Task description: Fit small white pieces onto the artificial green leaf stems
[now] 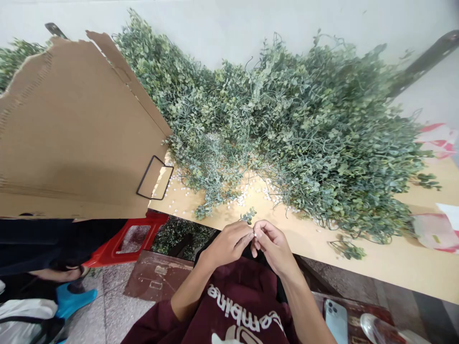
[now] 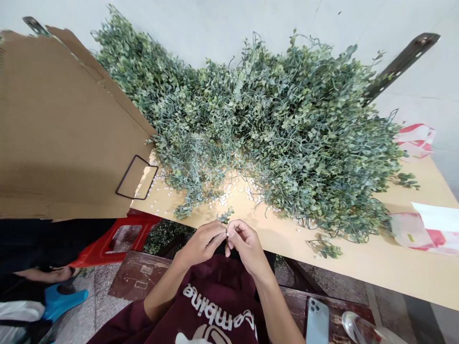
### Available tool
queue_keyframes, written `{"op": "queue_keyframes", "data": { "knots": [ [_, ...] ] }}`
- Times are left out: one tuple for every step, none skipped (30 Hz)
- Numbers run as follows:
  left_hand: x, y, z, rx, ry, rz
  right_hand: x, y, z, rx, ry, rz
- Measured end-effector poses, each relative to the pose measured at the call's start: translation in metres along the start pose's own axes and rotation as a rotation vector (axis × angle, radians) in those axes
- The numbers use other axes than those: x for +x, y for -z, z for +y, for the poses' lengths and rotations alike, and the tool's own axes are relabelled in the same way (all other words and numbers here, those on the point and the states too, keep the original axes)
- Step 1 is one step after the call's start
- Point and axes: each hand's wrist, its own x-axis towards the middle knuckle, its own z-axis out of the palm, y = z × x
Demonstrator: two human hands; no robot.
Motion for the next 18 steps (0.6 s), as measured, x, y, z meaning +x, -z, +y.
{"op": "queue_keyframes", "data": {
  "knots": [
    [0.0, 0.001, 0.001, -0.008, 0.003, -0.006, 0.0, 0.0, 0.001, 0.005, 0.002, 0.005],
    [0.0, 0.001, 0.001, -0.017, 0.007, -0.013, -0.001, -0.001, 0.001, 0.013, 0.003, 0.011],
    [0.0, 0.001, 0.002, -0.024, 0.013, -0.019, -0.002, -0.001, 0.002, 0.022, 0.005, 0.016],
    [0.0, 0.001, 0.003, -0.03, 0.023, -0.024, -0.002, -0.001, 0.002, 0.03, 0.007, 0.022],
    [-0.001, 0.001, 0.003, -0.035, 0.034, -0.027, -0.003, 0.0, 0.002, 0.038, 0.012, 0.027],
    [-0.001, 0.001, 0.004, -0.039, 0.046, -0.031, -0.004, 0.0, 0.001, 0.045, 0.02, 0.031],
    [-0.001, 0.0, 0.004, -0.042, 0.057, -0.034, -0.005, 0.001, 0.001, 0.047, 0.032, 0.036],
    [-0.002, -0.001, 0.003, -0.042, 0.068, -0.036, -0.006, 0.003, 0.001, 0.039, 0.047, 0.037],
    [-0.002, -0.002, 0.003, -0.04, 0.077, -0.037, -0.007, 0.004, 0.0, 0.017, 0.064, 0.038],
    [-0.003, -0.003, 0.002, -0.037, 0.084, -0.039, -0.008, 0.005, 0.0, -0.02, 0.077, 0.041],
    [-0.003, -0.003, 0.002, -0.034, 0.088, -0.042, -0.008, 0.007, -0.001, -0.067, 0.086, 0.047],
    [-0.003, -0.004, 0.001, -0.032, 0.092, -0.044, -0.009, 0.008, -0.001, -0.119, 0.092, 0.057],
    [-0.003, -0.004, 0.001, -0.03, 0.092, -0.047, -0.01, 0.01, -0.002, -0.166, 0.093, 0.068],
    [-0.002, -0.004, 0.002, -0.028, 0.094, -0.051, -0.01, 0.011, -0.003, -0.201, 0.093, 0.078],
    [-0.002, -0.004, 0.002, -0.024, 0.097, -0.053, -0.01, 0.012, -0.003, -0.223, 0.091, 0.085],
    [-0.001, -0.003, 0.003, -0.021, 0.1, -0.057, -0.01, 0.013, -0.004, -0.237, 0.086, 0.089],
    [0.0, -0.003, 0.003, -0.02, 0.102, -0.061, -0.01, 0.014, -0.004, -0.242, 0.08, 0.09],
    [0.001, -0.002, 0.004, -0.022, 0.099, -0.069, -0.009, 0.014, -0.004, -0.241, 0.07, 0.091]
  ]
}}
